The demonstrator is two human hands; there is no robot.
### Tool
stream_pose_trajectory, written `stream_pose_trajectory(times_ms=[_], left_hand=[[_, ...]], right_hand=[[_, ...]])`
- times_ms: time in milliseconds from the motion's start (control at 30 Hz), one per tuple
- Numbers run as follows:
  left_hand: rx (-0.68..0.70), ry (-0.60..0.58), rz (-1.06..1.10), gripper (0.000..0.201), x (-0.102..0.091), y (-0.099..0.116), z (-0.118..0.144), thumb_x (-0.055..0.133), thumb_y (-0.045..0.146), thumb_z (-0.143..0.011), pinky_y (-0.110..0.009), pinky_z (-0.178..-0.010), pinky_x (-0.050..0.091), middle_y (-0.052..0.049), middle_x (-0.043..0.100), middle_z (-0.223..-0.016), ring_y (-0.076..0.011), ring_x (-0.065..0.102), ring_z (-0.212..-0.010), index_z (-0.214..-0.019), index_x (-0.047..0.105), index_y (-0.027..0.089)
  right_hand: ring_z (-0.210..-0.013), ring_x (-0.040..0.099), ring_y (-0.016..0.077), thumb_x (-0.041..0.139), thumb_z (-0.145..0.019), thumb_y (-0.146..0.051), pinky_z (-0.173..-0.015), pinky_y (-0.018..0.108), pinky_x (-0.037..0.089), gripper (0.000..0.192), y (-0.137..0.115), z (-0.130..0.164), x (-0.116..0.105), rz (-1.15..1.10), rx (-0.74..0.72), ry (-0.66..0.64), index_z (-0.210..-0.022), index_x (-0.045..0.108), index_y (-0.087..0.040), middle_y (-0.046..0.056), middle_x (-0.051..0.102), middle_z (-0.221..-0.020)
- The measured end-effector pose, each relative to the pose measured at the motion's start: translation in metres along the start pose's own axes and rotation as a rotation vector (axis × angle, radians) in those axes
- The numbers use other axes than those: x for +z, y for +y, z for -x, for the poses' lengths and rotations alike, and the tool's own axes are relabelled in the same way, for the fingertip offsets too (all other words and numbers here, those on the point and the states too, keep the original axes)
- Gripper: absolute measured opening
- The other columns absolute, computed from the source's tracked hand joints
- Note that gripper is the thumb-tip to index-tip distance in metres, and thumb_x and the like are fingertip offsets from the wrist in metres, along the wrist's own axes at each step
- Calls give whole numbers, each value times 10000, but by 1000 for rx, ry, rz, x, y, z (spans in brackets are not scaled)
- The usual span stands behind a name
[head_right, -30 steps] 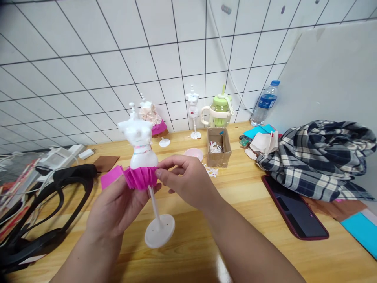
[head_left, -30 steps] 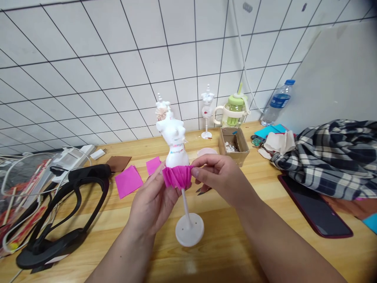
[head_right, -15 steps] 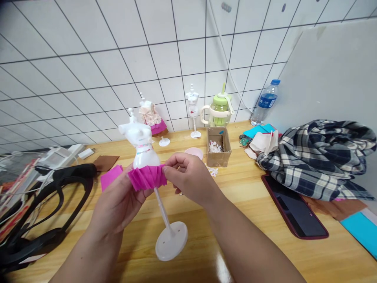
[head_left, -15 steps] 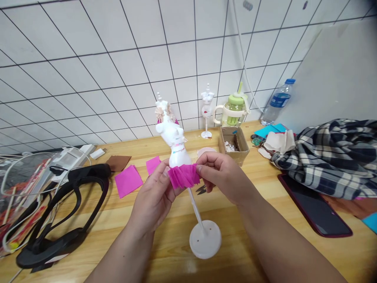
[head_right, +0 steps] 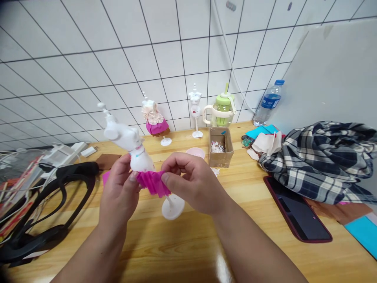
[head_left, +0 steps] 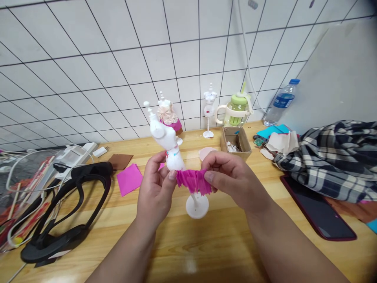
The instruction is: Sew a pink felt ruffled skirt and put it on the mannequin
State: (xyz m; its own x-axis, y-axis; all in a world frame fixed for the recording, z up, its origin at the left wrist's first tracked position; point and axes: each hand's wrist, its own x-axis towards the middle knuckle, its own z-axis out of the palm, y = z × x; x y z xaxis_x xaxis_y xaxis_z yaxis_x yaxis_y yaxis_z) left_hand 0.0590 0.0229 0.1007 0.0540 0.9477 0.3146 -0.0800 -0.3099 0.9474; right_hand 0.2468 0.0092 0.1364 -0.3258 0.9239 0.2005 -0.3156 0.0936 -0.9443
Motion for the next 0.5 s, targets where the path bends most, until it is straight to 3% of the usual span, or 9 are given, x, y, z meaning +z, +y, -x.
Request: stream_pose_trajectory(times_ms=[233,500], left_hand=[[2,51,-45,393,-4,0,1,589,469,-878,-231,-557,445,-16,573,-851,-121,492,-628,-1185,547,228],[-44,31,-170,446,-4,5,2,522,504,-890,-309,-736,493,-72,641,-1049,-202,588,-840,-1234,544,220]], right_hand=[[-559,473,67,630,-823,-218,-493,185,389,80,3,-3,-3,65,15,33,-771,592,-170,-34,558,-655],[-542,460,57,625,-821,-221,-485,167,398,70,9,-7,-8,137,60,88,-773,599,-178,-51,533,-637]])
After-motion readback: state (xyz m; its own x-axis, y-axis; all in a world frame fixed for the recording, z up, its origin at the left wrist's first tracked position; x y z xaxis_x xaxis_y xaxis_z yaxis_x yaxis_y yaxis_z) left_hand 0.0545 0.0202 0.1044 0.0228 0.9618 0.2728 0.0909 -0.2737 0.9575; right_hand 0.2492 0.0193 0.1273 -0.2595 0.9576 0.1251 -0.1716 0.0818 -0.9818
